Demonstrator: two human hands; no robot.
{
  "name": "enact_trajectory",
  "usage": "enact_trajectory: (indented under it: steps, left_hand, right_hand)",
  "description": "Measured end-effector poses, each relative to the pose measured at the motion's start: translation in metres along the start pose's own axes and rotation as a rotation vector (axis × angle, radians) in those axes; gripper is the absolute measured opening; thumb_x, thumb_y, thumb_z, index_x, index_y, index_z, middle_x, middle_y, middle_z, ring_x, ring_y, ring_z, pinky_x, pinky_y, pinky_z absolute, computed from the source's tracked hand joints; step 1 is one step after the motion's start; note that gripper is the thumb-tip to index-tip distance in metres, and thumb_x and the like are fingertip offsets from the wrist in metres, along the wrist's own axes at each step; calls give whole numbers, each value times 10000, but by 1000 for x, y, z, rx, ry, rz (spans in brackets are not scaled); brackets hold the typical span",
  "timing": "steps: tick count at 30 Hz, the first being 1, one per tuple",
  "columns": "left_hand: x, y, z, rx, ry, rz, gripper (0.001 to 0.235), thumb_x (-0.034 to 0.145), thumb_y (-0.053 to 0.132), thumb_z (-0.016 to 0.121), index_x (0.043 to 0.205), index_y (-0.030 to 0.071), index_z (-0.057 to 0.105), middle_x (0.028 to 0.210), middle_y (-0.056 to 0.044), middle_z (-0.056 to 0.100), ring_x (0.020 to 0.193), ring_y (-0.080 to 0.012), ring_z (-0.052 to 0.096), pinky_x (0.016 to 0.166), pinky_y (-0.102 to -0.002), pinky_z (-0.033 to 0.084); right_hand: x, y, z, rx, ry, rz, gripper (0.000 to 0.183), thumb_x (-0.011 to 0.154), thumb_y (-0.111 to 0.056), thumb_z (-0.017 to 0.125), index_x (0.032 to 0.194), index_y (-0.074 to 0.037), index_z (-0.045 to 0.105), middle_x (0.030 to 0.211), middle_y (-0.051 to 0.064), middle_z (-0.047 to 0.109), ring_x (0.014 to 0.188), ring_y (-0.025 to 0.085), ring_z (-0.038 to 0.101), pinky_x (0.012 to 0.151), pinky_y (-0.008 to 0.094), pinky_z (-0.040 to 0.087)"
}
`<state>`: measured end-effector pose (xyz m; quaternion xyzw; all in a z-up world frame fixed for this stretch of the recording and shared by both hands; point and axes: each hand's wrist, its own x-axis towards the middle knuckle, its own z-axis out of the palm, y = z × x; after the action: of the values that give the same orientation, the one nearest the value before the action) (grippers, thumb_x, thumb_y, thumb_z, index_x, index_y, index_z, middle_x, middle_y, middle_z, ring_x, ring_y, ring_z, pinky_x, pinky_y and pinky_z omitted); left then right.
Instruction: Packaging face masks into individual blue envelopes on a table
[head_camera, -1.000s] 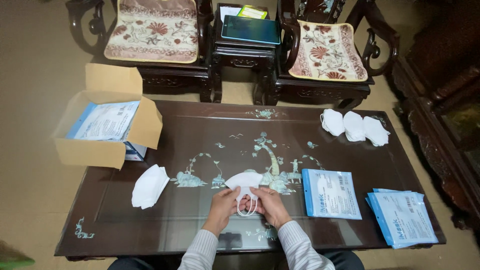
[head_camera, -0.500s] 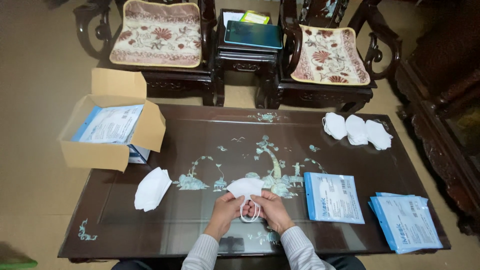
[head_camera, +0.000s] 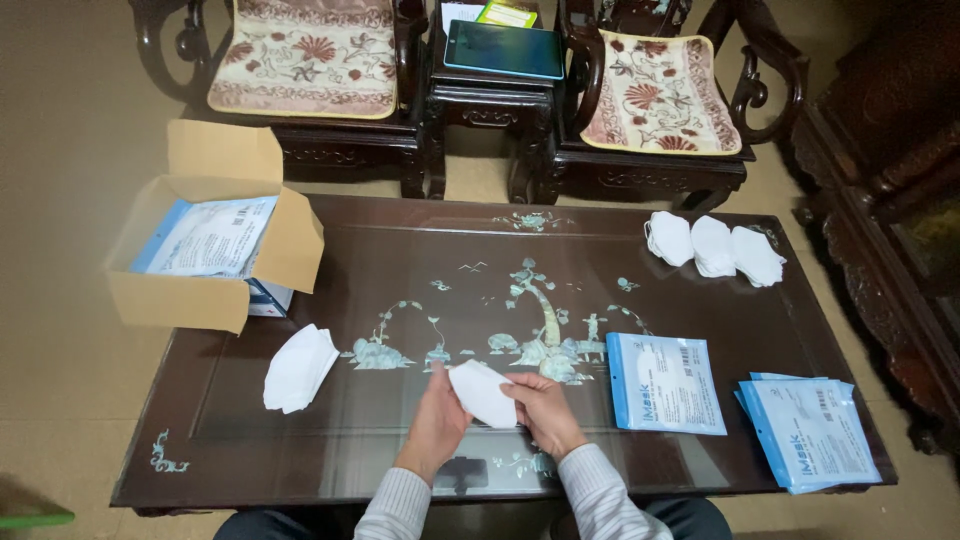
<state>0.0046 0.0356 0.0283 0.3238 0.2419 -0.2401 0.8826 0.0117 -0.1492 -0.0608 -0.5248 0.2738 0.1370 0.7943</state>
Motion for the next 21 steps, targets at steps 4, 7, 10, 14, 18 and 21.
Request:
enact_trajectory:
  steps: [4, 7, 10, 14, 18, 21]
  left_hand:
    - [24, -27, -13, -45, 80, 6, 652, 991, 473, 463, 1446, 14, 545, 1342, -158, 681, 1173, -255, 632, 976, -398, 509]
    - [60, -59, -37, 46, 274, 104, 255, 941, 186, 730, 1134, 19, 737, 965, -81, 763, 751, -164, 663, 603, -292, 484]
    - [58, -55, -36, 48, 198, 108, 250, 963, 178, 691, 1145, 8, 704, 1010, -145, 772, 810, -221, 698, 645, -333, 511]
    - [20, -24, -2, 144, 255, -18, 360, 1009, 144, 611, 1320, -35, 630, 1253, -169, 713, 1096, -286, 669, 925, -402, 552]
    - [-1, -11, 17, 209, 271, -42, 432, 1011, 148, 588, 1409, -23, 589, 1345, -161, 690, 1191, -297, 657, 977, -412, 545]
    - [28, -30, -7, 165, 265, 0, 427, 995, 127, 615, 1393, -29, 614, 1278, -167, 714, 1115, -299, 677, 927, -430, 550]
  right_hand:
    - [6, 16, 10, 37, 166, -50, 175, 819, 24, 817, 990, -6, 790, 857, 132, 775, 683, 204, 687, 514, 309, 541]
    - [2, 14, 4, 75, 193, -103, 203, 806, 16, 816, 1007, 7, 792, 810, 131, 765, 656, 209, 688, 578, 356, 589]
    - [-26, -19, -15, -443, 272, -498, 260, 887, -260, 789, 1061, -71, 827, 910, -63, 753, 883, 45, 614, 849, 249, 530]
    - [-48, -68, -76, -977, 537, -797, 411, 982, -320, 633, 1297, -56, 643, 1261, 144, 664, 1198, 298, 611, 1042, 434, 512]
    - [-33, -67, -146, -1378, 644, -877, 593, 954, -484, 630, 1268, 18, 631, 1205, 224, 645, 1136, 387, 611, 989, 478, 494]
    - [-28, -56, -161, -1434, 611, -826, 610, 897, -506, 693, 1241, -8, 621, 1222, 203, 620, 1192, 402, 589, 1013, 491, 481]
